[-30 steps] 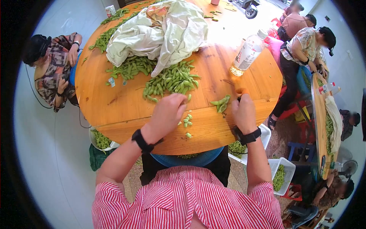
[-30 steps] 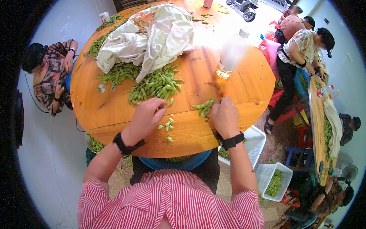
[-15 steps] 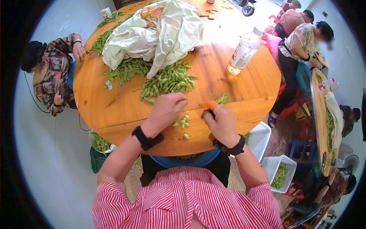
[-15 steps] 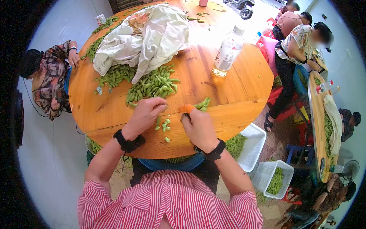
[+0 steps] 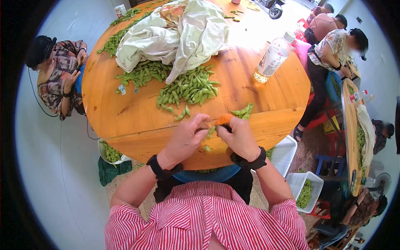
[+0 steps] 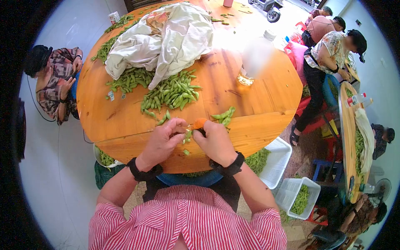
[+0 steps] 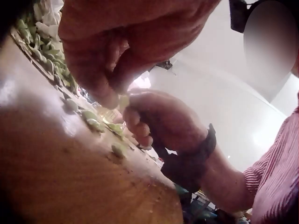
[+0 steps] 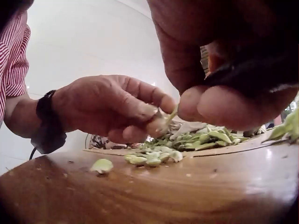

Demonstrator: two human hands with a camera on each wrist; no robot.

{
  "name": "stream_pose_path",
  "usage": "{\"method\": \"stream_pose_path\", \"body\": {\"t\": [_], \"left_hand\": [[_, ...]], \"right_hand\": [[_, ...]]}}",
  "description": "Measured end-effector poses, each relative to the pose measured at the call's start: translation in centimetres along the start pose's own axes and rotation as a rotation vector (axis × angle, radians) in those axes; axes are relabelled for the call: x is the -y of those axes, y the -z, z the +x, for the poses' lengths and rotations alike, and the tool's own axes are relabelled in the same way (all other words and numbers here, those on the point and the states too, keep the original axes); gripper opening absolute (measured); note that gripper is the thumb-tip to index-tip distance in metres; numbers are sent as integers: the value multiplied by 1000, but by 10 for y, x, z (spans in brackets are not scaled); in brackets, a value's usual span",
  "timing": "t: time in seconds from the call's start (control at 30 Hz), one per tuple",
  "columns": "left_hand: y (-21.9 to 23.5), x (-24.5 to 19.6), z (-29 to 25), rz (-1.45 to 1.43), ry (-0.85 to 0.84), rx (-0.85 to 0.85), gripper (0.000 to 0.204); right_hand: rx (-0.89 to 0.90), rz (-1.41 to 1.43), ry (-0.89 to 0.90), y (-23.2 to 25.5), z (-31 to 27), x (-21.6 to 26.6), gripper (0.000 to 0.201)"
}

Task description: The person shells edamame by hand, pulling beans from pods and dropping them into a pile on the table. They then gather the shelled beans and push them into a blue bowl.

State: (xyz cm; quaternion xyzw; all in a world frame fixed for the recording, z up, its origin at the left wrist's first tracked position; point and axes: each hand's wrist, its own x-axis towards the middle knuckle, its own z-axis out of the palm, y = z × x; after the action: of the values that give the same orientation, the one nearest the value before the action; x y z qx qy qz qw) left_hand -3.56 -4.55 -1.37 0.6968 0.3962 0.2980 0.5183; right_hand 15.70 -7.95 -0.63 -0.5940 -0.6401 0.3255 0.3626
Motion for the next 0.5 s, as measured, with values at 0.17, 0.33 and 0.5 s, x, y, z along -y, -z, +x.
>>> {"method": "stream_pose_path", "body": {"t": [0.17,0.33,0.5], "left_hand": [[32,15,13,439,-150,-176,16],[53,12,22,838,-166,-101,19],[52,15,28,846,-196,-61,17]], "right_hand": [[-87,-229,-26,19,6,-17,11],[-218,-498,-7,36,15,-27,17],[-285,-567,-111,38,9,-18,14]]}}
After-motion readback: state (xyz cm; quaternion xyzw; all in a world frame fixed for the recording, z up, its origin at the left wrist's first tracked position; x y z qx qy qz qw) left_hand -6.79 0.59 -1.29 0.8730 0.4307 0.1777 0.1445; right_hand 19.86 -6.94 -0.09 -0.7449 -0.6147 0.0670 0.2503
